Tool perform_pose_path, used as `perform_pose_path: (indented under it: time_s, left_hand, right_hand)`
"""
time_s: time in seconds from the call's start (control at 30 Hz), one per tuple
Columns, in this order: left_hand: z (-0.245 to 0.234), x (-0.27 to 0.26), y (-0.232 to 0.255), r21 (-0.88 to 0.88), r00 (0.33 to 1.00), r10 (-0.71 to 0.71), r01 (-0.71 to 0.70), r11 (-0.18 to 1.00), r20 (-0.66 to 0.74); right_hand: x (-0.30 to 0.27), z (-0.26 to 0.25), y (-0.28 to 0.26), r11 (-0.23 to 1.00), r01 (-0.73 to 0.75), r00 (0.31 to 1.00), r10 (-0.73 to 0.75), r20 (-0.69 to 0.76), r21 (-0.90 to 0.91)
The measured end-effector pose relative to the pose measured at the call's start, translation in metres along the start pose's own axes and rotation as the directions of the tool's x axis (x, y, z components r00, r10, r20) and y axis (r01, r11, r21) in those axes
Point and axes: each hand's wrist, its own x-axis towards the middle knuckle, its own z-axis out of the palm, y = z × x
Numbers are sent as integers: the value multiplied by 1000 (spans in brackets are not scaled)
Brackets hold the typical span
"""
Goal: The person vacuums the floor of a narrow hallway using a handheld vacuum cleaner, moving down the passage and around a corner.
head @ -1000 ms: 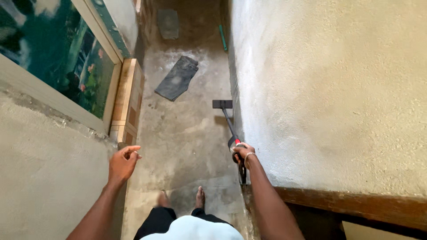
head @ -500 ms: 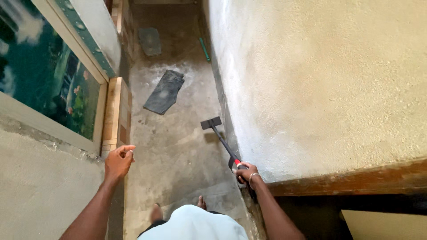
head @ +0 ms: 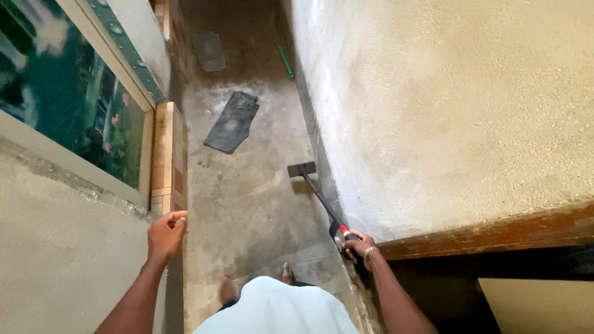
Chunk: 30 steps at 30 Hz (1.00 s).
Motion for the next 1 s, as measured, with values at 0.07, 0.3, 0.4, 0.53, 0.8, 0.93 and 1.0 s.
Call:
perform_pose_path:
  time_s: [0.07,0.3,0.4,0.53,0.8,0.93,1.0]
  left_hand:
    - [-8,-10,0,69,999,-41,43,997,-23]
    - [-10,-18,10,12,997,-70,71,997,-32]
    - [-10,-26,14,26,996,-71,72,997,-49]
    - [-10,-31,3,57,996,-92,92,994,-9]
    - [-12,-37,-52,-125,984,-164,154,980,-74]
    - [-15,-42,-64,-146,979,-182,167,975,-89]
    - [-18,-45,-60,-119,977,-197,186,975,-88]
  right_hand:
    - [-20,-8,15,999,-38,999,38,8,-2]
    - [-18,7,-5,997,-66,997,65,43,32]
    - [6,32,-43,997,-69,994,65,85,40]
    - [26,55,-71,996,-46,996,41,75,74]
    - [2,36,-46,998,-49,998,50,25,-33]
    - [-35,20,3,994,5,998,-11,-59,-111]
    - [-44,21,14,998,2,996,-7,-87,-62]
